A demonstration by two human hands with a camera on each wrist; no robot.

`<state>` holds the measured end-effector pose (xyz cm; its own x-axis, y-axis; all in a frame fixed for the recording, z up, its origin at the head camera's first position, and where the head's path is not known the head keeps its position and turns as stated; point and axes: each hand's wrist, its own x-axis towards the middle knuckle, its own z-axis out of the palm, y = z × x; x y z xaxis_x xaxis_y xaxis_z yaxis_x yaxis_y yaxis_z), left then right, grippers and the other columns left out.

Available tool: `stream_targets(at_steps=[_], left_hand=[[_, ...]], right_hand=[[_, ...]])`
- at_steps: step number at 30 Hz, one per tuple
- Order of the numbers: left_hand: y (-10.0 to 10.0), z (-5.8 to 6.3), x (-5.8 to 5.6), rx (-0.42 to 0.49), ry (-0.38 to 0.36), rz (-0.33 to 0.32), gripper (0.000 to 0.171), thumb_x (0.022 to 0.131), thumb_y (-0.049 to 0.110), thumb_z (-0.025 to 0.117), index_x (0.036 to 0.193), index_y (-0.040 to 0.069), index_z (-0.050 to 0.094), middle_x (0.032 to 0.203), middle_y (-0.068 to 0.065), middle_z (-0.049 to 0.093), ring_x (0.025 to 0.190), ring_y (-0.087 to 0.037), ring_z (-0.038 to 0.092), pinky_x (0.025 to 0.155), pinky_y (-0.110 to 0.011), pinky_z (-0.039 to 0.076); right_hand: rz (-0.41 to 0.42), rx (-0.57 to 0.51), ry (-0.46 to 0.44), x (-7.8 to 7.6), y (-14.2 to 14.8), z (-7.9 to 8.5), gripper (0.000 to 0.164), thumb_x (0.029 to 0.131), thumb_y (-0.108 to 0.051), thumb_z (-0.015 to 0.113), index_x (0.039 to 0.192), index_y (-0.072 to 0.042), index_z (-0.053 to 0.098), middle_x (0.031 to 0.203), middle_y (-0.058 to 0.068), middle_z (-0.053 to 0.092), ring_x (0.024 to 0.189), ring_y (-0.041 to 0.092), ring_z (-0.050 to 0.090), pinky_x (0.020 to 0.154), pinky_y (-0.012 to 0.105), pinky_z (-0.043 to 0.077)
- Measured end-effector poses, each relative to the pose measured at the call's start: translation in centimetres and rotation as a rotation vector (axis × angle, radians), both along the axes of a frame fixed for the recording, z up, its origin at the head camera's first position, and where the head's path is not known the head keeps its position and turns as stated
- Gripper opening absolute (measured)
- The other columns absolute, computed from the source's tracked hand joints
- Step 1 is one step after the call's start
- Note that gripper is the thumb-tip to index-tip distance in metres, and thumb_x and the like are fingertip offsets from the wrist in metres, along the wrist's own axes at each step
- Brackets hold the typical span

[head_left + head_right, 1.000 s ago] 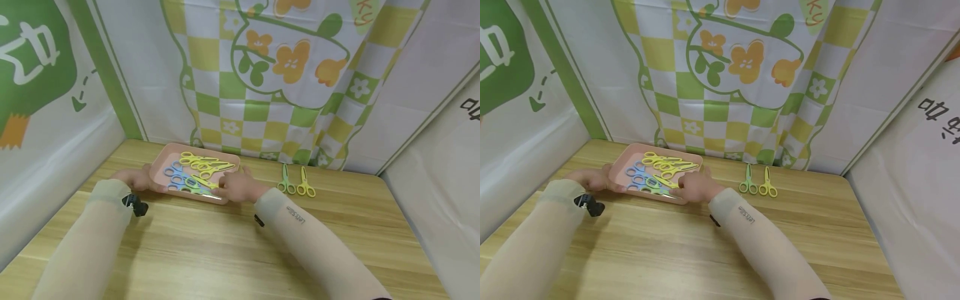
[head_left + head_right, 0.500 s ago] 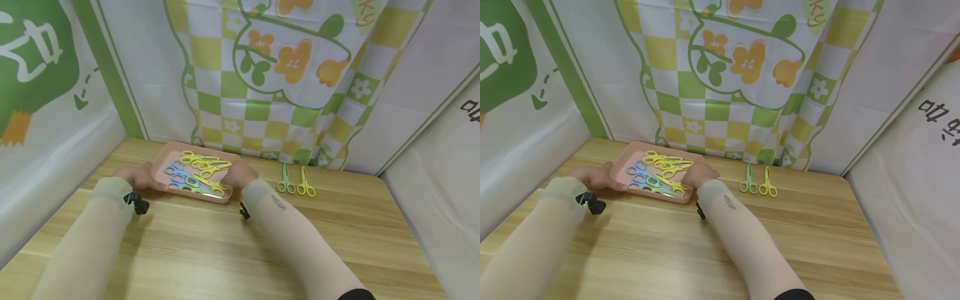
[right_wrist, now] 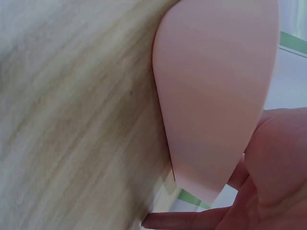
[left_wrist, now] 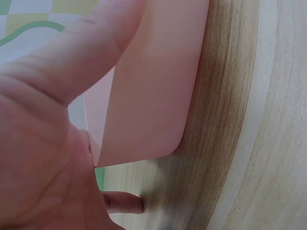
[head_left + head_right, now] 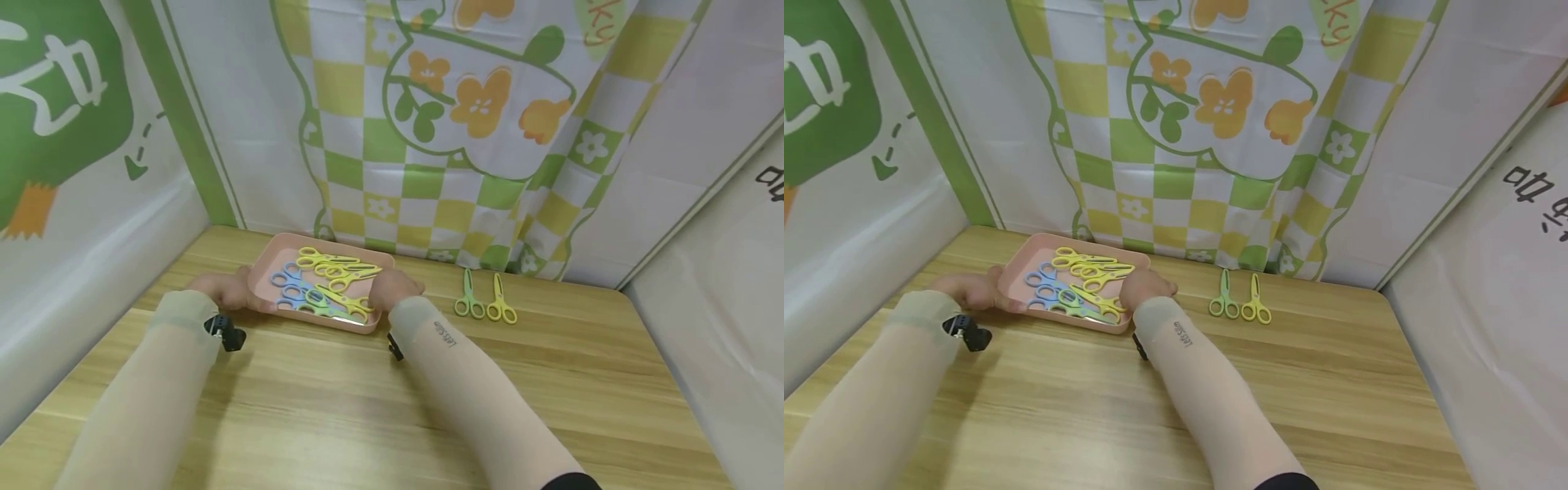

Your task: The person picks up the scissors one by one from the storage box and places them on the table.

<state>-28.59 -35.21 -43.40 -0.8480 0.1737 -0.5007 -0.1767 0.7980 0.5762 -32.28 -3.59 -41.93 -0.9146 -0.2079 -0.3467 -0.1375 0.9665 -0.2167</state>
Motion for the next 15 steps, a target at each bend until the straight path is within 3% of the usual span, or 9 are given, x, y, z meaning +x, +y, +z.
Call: stream_targets(at_steps=[5,10,15], left_hand=[[-0.02,-0.17,-0.04,0.001,-0.001,0.004,0.134,0.075,0.063,0.078,0.149,-0.014,-0.003,0.152,-0.039,0.001,0.137,-0.055,0.014,0.113,-0.063,0.011],[-0.35,-0.79,-0.33,0.004,0.014,0.009,0.135,0.073,0.063,0.080,0.150,-0.013,0.000,0.153,-0.038,0.004,0.136,-0.053,0.017,0.113,-0.062,0.012],[-0.41,-0.66,-0.45,-0.021,-0.004,0.019,0.139,0.071,0.065,0.080,0.149,-0.013,-0.004,0.152,-0.040,0.002,0.135,-0.056,0.017,0.112,-0.064,0.014]], right_hand=[[-0.003,-0.015,-0.002,0.11,-0.17,-0.35,0.020,0.092,-0.021,0.064,0.074,-0.015,0.070,0.093,-0.001,0.068,0.095,0.023,0.060,0.104,0.065,0.032],[0.002,-0.034,0.020,0.07,-0.05,-0.54,0.020,0.094,-0.021,0.065,0.076,-0.013,0.069,0.091,0.002,0.066,0.081,0.022,0.058,0.086,0.049,0.050],[0.083,-0.010,0.069,-0.12,0.29,-0.50,0.019,0.092,-0.017,0.065,0.075,-0.011,0.068,0.088,0.003,0.065,0.078,0.021,0.058,0.075,0.036,0.052]])
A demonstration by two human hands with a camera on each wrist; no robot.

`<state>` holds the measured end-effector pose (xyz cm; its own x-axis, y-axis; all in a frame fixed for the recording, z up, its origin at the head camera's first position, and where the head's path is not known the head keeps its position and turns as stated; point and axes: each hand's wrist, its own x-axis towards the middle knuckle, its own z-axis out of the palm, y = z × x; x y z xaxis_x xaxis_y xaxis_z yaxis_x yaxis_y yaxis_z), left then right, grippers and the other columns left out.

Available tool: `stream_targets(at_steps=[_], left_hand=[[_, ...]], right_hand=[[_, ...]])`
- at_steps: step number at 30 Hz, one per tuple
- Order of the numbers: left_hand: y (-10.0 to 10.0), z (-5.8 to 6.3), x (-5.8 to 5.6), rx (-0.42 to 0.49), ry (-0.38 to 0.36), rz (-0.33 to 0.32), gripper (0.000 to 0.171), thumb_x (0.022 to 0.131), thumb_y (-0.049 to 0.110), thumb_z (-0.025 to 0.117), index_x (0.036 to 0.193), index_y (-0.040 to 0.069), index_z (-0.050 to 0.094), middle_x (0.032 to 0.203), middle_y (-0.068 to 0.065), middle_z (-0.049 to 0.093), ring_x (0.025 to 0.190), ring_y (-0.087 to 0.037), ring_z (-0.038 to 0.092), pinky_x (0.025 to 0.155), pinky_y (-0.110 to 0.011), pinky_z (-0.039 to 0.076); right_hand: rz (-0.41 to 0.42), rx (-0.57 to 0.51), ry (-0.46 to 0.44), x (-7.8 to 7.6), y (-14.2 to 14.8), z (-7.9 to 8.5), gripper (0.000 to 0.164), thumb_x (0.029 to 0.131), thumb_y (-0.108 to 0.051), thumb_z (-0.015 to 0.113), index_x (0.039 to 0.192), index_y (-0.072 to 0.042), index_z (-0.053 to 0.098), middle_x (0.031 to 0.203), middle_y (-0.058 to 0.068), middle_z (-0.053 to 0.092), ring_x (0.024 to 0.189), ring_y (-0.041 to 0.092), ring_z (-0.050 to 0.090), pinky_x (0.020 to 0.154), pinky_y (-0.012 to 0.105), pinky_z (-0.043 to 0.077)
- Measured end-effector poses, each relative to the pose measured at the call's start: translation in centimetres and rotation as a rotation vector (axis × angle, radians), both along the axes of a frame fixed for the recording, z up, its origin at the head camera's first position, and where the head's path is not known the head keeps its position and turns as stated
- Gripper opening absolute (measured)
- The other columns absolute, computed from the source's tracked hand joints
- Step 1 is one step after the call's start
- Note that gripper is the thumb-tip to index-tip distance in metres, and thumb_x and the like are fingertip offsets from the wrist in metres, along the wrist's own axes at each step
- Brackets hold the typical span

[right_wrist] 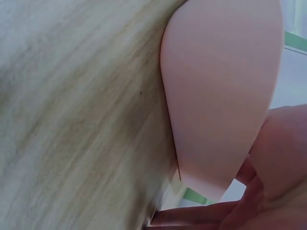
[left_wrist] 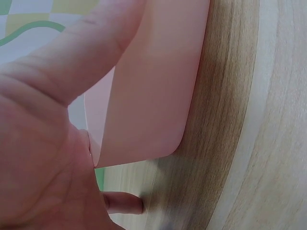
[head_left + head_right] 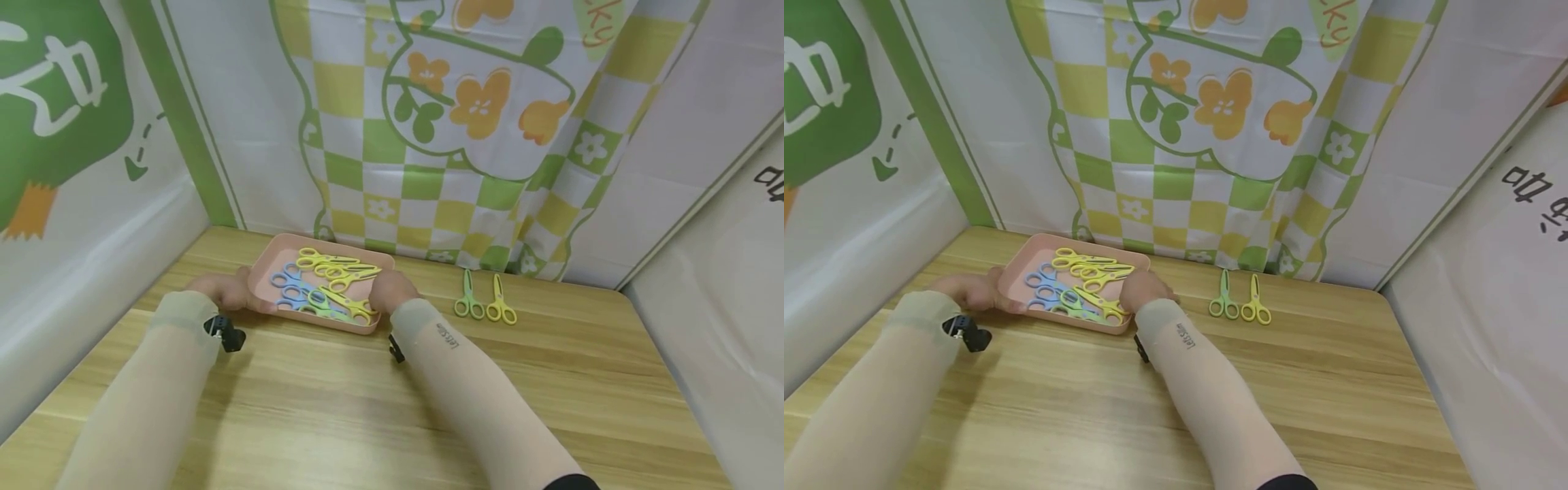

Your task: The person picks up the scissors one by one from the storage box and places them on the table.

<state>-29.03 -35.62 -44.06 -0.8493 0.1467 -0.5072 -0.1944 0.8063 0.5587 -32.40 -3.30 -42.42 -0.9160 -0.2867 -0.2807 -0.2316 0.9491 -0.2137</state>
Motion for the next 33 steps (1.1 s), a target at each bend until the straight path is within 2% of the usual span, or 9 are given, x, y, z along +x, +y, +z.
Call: stream_targets(at_steps=[6,10,13,18,24,26,33], left_hand=[[-0.4,-0.4,-0.2,0.007,0.013,-0.012,0.140,0.068,0.068,0.080,0.149,-0.013,-0.001,0.152,-0.038,0.004,0.135,-0.056,0.018,0.112,-0.065,0.014],[0.4,0.8,0.6,0.018,0.016,-0.020,0.133,0.074,0.063,0.079,0.147,-0.016,0.000,0.150,-0.040,0.004,0.134,-0.056,0.018,0.112,-0.064,0.013],[1.1,2.1,1.5,0.020,0.011,-0.027,0.124,0.081,0.054,0.078,0.146,-0.018,0.000,0.149,-0.041,0.005,0.134,-0.057,0.018,0.112,-0.064,0.013],[1.4,2.4,1.5,0.012,0.014,-0.031,0.124,0.083,0.051,0.077,0.146,-0.019,-0.003,0.149,-0.043,0.002,0.135,-0.059,0.015,0.112,-0.065,0.012],[0.2,0.3,0.1,0.011,0.047,-0.062,0.143,0.076,0.059,0.080,0.145,-0.014,-0.023,0.152,-0.039,-0.022,0.139,-0.059,-0.006,0.112,-0.066,0.002],[-0.2,-0.3,-0.3,0.019,0.052,-0.062,0.147,0.073,0.060,0.081,0.145,-0.012,-0.025,0.152,-0.037,-0.026,0.139,-0.059,-0.009,0.111,-0.067,0.000],[-0.2,-0.5,-0.3,0.040,0.044,-0.051,0.154,0.068,0.063,0.083,0.146,-0.002,-0.033,0.153,-0.033,-0.027,0.139,-0.058,-0.009,0.110,-0.067,0.000]], right_hand=[[0.073,-0.004,0.015,-0.3,0.2,0.2,0.020,0.089,-0.015,0.064,0.070,-0.011,0.065,0.084,0.003,0.064,0.079,0.020,0.058,0.080,0.035,0.051],[0.078,-0.057,-0.028,-0.7,0.5,0.2,0.026,0.086,-0.014,0.064,0.061,-0.013,0.055,0.075,0.002,0.058,0.070,0.018,0.053,0.070,0.031,0.049],[0.048,-0.118,-0.088,-1.1,0.7,0.3,0.031,0.082,-0.011,0.065,0.057,-0.015,0.048,0.072,0.001,0.052,0.062,0.016,0.045,0.057,0.028,0.041],[-0.021,-0.225,-0.144,-1.6,1.2,0.6,0.023,0.072,-0.008,0.065,0.058,-0.013,0.047,0.072,0.004,0.050,0.059,0.017,0.040,0.051,0.028,0.036],[-0.047,-0.265,-0.147,-2.1,1.9,0.7,0.019,0.071,-0.007,0.066,0.062,-0.012,0.050,0.076,0.007,0.055,0.065,0.021,0.045,0.054,0.030,0.038],[-0.049,-0.266,-0.149,-2.2,2.0,0.7,0.016,0.070,-0.008,0.067,0.065,-0.011,0.053,0.077,0.007,0.056,0.066,0.021,0.047,0.054,0.030,0.039],[-0.047,-0.282,-0.164,-2.1,2.4,0.9,0.009,0.071,-0.007,0.067,0.071,-0.008,0.059,0.083,0.008,0.059,0.069,0.021,0.049,0.054,0.029,0.040]])
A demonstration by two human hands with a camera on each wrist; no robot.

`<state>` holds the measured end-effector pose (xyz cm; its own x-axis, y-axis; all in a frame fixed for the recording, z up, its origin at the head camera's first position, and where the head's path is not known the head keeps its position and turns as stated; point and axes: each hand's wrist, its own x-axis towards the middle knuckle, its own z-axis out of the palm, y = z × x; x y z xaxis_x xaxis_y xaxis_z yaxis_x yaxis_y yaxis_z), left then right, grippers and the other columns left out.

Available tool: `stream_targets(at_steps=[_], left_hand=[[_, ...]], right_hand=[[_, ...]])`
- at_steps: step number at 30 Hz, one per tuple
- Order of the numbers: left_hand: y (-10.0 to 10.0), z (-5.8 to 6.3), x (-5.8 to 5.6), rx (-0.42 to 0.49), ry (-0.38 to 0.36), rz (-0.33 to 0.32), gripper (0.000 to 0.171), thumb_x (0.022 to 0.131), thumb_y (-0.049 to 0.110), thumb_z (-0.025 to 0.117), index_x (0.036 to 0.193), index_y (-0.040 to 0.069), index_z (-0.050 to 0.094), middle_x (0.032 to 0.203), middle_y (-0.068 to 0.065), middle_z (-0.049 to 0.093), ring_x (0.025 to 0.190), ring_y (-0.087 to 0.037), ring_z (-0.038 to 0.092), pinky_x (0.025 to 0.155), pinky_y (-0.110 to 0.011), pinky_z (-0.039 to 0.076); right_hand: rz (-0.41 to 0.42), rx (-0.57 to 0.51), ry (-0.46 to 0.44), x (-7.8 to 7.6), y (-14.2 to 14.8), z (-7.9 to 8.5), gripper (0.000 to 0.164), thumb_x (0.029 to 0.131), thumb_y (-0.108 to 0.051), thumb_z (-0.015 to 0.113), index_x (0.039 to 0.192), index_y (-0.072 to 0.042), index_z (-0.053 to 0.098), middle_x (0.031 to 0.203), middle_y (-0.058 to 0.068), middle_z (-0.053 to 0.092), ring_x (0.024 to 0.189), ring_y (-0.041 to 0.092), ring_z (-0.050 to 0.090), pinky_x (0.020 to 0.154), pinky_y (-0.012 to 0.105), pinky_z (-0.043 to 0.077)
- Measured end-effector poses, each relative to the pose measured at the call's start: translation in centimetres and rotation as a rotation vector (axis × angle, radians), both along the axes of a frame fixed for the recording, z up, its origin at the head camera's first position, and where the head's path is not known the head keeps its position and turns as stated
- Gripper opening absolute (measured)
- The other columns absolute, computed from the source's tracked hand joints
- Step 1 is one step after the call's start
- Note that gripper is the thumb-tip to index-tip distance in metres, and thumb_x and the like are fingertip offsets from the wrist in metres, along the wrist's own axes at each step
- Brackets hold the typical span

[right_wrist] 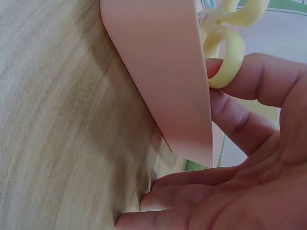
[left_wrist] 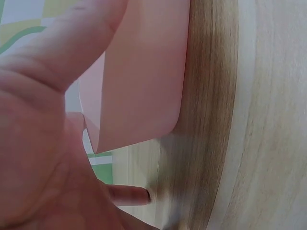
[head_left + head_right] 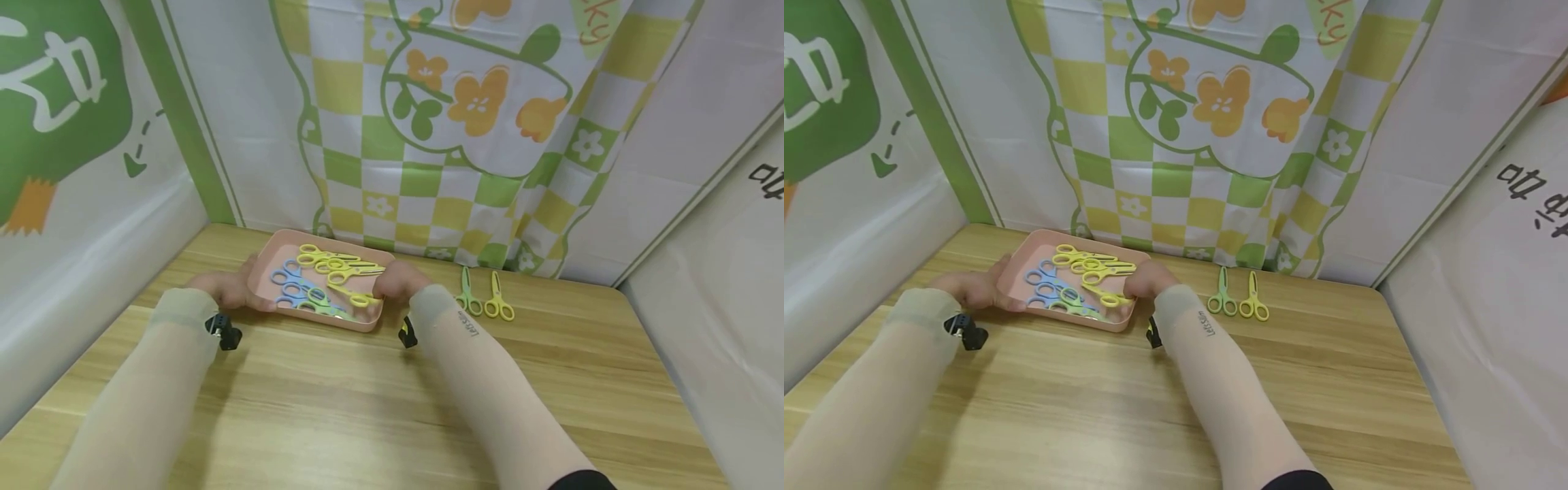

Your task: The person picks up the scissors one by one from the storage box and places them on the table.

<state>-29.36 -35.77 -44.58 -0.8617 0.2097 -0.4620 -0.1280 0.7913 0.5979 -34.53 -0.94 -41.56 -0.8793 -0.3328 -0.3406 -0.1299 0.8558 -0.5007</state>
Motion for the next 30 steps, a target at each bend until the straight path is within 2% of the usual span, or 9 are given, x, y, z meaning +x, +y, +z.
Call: stream_targets(at_steps=[5,10,14,18,21,24,28,30], left_hand=[[0.3,0.7,0.5,-0.038,-0.010,0.016,0.150,0.071,0.065,0.081,0.147,0.003,-0.033,0.154,-0.035,-0.020,0.139,-0.060,-0.002,0.110,-0.068,0.004],[1.1,2.1,1.7,-0.091,-0.015,0.012,0.141,0.077,0.067,0.074,0.151,0.005,-0.028,0.156,-0.034,-0.016,0.139,-0.060,0.001,0.110,-0.069,0.006],[1.8,3.2,2.6,-0.099,-0.032,0.039,0.135,0.079,0.068,0.071,0.153,0.008,-0.024,0.156,-0.035,-0.013,0.138,-0.062,0.000,0.107,-0.073,0.005],[1.9,3.5,2.9,-0.134,-0.037,0.056,0.135,0.078,0.072,0.070,0.154,0.009,-0.023,0.155,-0.037,-0.009,0.137,-0.064,0.003,0.107,-0.073,0.009],[1.7,3.5,2.9,-0.145,-0.035,0.063,0.136,0.077,0.073,0.069,0.153,0.009,-0.023,0.155,-0.038,-0.009,0.136,-0.065,0.003,0.106,-0.074,0.010],[1.6,3.5,2.9,-0.133,-0.031,0.071,0.137,0.076,0.074,0.069,0.154,0.009,-0.023,0.155,-0.037,-0.010,0.136,-0.065,0.002,0.106,-0.074,0.008],[1.7,3.1,3.0,-0.130,-0.019,0.069,0.134,0.077,0.075,0.067,0.155,0.011,-0.021,0.156,-0.036,-0.008,0.136,-0.064,0.002,0.106,-0.074,0.009],[1.8,3.0,3.1,-0.132,-0.012,0.065,0.133,0.077,0.075,0.066,0.155,0.012,-0.021,0.156,-0.036,-0.007,0.137,-0.064,0.004,0.106,-0.074,0.010]], right_hand=[[0.028,0.002,0.023,0.1,0.3,0.3,0.011,0.070,-0.008,0.068,0.069,-0.010,0.057,0.086,0.008,0.059,0.072,0.022,0.050,0.056,0.029,0.040],[0.071,-0.033,0.015,-0.1,0.7,0.4,0.020,0.070,-0.007,0.068,0.062,-0.013,0.051,0.081,0.006,0.058,0.069,0.020,0.048,0.056,0.029,0.039],[0.087,-0.118,-0.010,0.0,1.3,0.5,0.021,0.070,-0.005,0.069,0.061,-0.013,0.051,0.081,0.005,0.056,0.068,0.018,0.047,0.059,0.030,0.041],[0.012,-0.263,-0.105,0.0,2.1,0.4,0.021,0.072,-0.004,0.068,0.063,-0.013,0.051,0.079,0.004,0.050,0.069,0.020,0.045,0.066,0.037,0.045],[-0.076,-0.385,-0.187,-0.2,3.1,0.4,0.020,0.075,-0.004,0.067,0.067,-0.013,0.051,0.080,0.004,0.048,0.076,0.023,0.048,0.077,0.046,0.050],[-0.115,-0.471,-0.240,-0.1,4.3,0.3,0.013,0.077,-0.004,0.066,0.071,-0.010,0.056,0.087,0.006,0.051,0.089,0.027,0.050,0.087,0.055,0.050],[-0.107,-0.522,-0.269,0.6,5.9,0.4,0.002,0.082,-0.005,0.064,0.081,-0.004,0.066,0.101,0.009,0.058,0.106,0.028,0.051,0.092,0.059,0.047],[-0.095,-0.540,-0.264,1.3,6.7,0.6,0.009,0.085,-0.007,0.064,0.091,-0.002,0.070,0.114,0.012,0.061,0.116,0.030,0.051,0.095,0.060,0.045]])
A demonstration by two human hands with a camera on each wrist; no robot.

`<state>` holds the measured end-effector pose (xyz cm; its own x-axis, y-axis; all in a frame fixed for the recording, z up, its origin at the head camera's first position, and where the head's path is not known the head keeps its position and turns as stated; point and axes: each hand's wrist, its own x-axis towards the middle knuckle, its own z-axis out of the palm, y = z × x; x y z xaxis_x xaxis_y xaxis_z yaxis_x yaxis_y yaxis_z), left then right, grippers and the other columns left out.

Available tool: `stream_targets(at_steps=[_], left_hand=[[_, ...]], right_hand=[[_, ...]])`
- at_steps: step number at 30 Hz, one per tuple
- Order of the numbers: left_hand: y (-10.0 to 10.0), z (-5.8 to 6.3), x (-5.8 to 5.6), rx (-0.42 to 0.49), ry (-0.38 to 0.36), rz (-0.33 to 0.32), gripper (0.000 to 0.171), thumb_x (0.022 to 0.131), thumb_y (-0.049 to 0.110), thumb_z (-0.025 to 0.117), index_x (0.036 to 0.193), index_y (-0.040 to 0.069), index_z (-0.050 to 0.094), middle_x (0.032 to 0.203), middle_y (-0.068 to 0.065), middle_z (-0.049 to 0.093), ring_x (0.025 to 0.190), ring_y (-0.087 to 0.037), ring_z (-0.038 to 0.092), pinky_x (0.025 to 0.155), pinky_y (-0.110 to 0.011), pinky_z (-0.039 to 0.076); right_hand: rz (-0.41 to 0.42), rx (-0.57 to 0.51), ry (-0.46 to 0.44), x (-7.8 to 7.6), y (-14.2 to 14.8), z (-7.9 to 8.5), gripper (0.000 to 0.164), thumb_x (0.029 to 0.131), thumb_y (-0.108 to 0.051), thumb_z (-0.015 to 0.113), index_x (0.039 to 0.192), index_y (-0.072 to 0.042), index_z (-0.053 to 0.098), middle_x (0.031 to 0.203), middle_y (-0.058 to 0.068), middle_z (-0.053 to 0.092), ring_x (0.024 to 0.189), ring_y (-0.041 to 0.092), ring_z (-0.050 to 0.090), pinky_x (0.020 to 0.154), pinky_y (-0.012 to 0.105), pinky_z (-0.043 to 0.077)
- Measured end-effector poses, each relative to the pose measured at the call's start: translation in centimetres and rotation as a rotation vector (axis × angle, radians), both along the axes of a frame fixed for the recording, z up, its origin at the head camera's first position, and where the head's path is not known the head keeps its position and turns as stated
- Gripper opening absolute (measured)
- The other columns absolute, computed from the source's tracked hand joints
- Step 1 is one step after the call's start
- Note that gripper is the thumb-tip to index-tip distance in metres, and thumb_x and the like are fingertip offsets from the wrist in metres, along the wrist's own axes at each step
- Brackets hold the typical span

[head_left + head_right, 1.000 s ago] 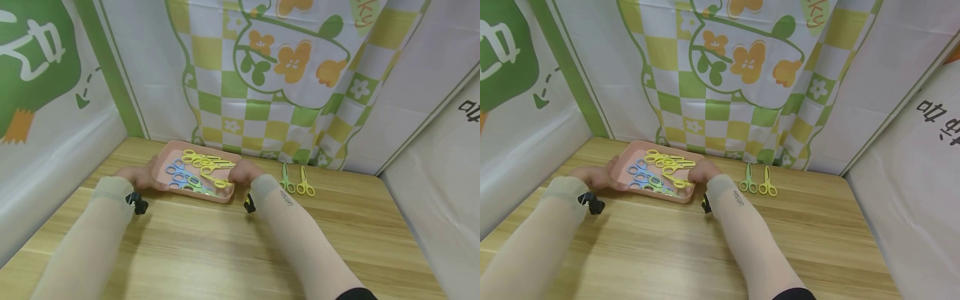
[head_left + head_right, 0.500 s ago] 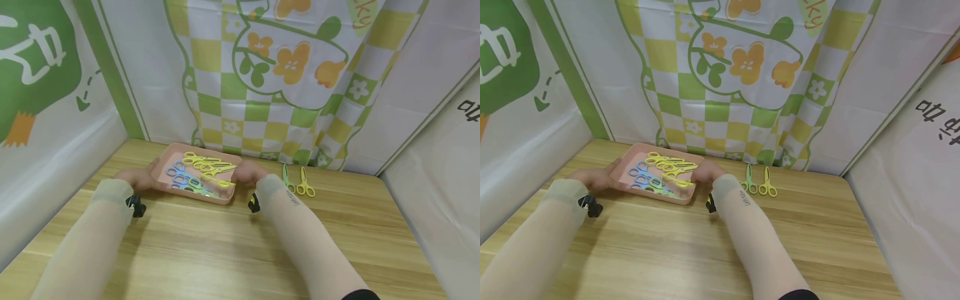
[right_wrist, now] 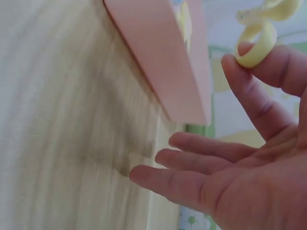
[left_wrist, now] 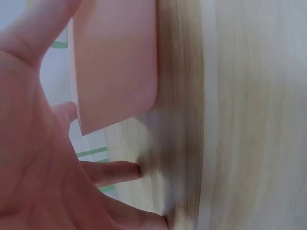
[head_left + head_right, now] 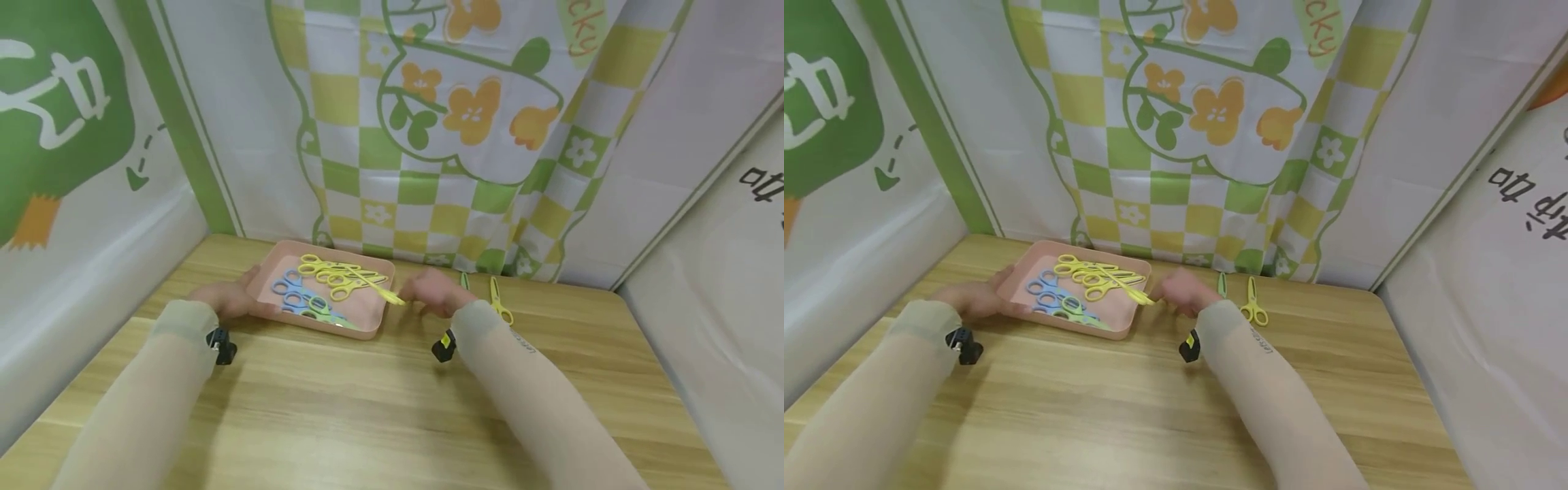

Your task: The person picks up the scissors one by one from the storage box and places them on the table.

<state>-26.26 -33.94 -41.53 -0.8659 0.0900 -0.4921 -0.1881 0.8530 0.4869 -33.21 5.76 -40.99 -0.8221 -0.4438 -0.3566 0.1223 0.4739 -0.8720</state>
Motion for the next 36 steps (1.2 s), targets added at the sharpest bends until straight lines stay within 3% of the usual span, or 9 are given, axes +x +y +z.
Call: stream_targets(at_steps=[6,13,16,19,24,28,30,33,36], left_hand=[[0.2,0.0,-0.1,-0.017,0.006,-0.013,0.131,0.079,0.075,0.064,0.155,0.010,-0.021,0.155,-0.038,-0.004,0.136,-0.065,0.007,0.105,-0.074,0.012],[0.3,0.2,0.1,-0.003,-0.005,-0.014,0.132,0.080,0.074,0.063,0.153,0.006,-0.023,0.155,-0.038,-0.007,0.137,-0.063,0.003,0.106,-0.074,0.009],[0.5,0.3,0.1,0.012,-0.008,-0.016,0.133,0.080,0.074,0.065,0.153,0.006,-0.023,0.155,-0.037,-0.010,0.137,-0.063,0.002,0.106,-0.073,0.009],[0.5,0.1,0.0,0.026,-0.009,-0.016,0.134,0.080,0.072,0.066,0.153,0.005,-0.024,0.155,-0.037,-0.011,0.137,-0.063,0.001,0.106,-0.073,0.008],[0.2,-0.5,-0.2,0.033,-0.007,-0.016,0.136,0.079,0.072,0.067,0.152,0.004,-0.024,0.155,-0.037,-0.012,0.138,-0.062,0.000,0.107,-0.073,0.007],[0.0,-0.6,-0.4,0.045,-0.007,-0.020,0.138,0.078,0.073,0.068,0.152,0.003,-0.025,0.155,-0.036,-0.014,0.138,-0.061,-0.002,0.107,-0.072,0.006],[0.1,-0.5,-0.4,0.053,-0.010,-0.023,0.138,0.078,0.073,0.068,0.151,0.002,-0.026,0.155,-0.036,-0.016,0.138,-0.061,-0.003,0.108,-0.072,0.005],[0.3,-0.3,-0.3,0.058,-0.017,-0.018,0.138,0.078,0.072,0.068,0.151,0.002,-0.026,0.155,-0.036,-0.015,0.139,-0.060,-0.002,0.108,-0.072,0.006],[0.4,-0.3,-0.3,0.066,-0.021,-0.020,0.138,0.078,0.071,0.068,0.151,0.001,-0.026,0.154,-0.037,-0.017,0.138,-0.061,-0.004,0.108,-0.072,0.004]], right_hand=[[0.002,-0.043,0.055,2.3,3.2,1.0,0.024,0.092,-0.011,0.064,0.109,0.004,0.071,0.149,0.019,0.045,0.139,0.037,0.036,0.106,0.061,0.034],[-0.072,-0.093,0.114,4.1,8.6,1.3,0.015,0.093,-0.007,0.060,0.080,-0.001,0.066,0.150,0.026,0.040,0.141,0.041,0.030,0.106,0.062,0.032],[-0.117,-0.034,0.183,4.5,11.1,1.1,0.018,0.092,-0.006,0.060,0.075,0.000,0.064,0.147,0.031,0.041,0.140,0.046,0.029,0.108,0.062,0.030],[-0.169,0.101,0.253,4.8,13.7,0.8,0.017,0.090,-0.009,0.062,0.087,0.004,0.072,0.144,0.029,0.046,0.137,0.047,0.034,0.109,0.058,0.031],[-0.211,0.273,0.317,5.0,17.7,0.3,0.035,0.089,-0.012,0.062,0.116,0.009,0.068,0.142,0.028,0.047,0.135,0.047,0.037,0.108,0.058,0.032],[-0.290,0.293,0.309,5.1,20.2,-0.1,0.048,0.086,-0.010,0.063,0.127,0.015,0.057,0.141,0.032,0.046,0.133,0.050,0.037,0.106,0.060,0.034],[-0.343,0.298,0.305,5.2,21.2,-0.4,0.040,0.084,-0.008,0.064,0.116,0.015,0.063,0.132,0.032,0.055,0.123,0.048,0.047,0.099,0.057,0.042],[-0.395,0.317,0.297,5.3,22.5,-0.9,0.011,0.081,-0.005,0.064,0.080,0.005,0.061,0.093,0.022,0.062,0.090,0.036,0.055,0.079,0.044,0.049],[-0.402,0.428,0.343,5.4,23.8,-1.4,0.024,0.078,-0.006,0.063,0.061,-0.010,0.047,0.067,0.004,0.046,0.065,0.023,0.044,0.060,0.034,0.042]])
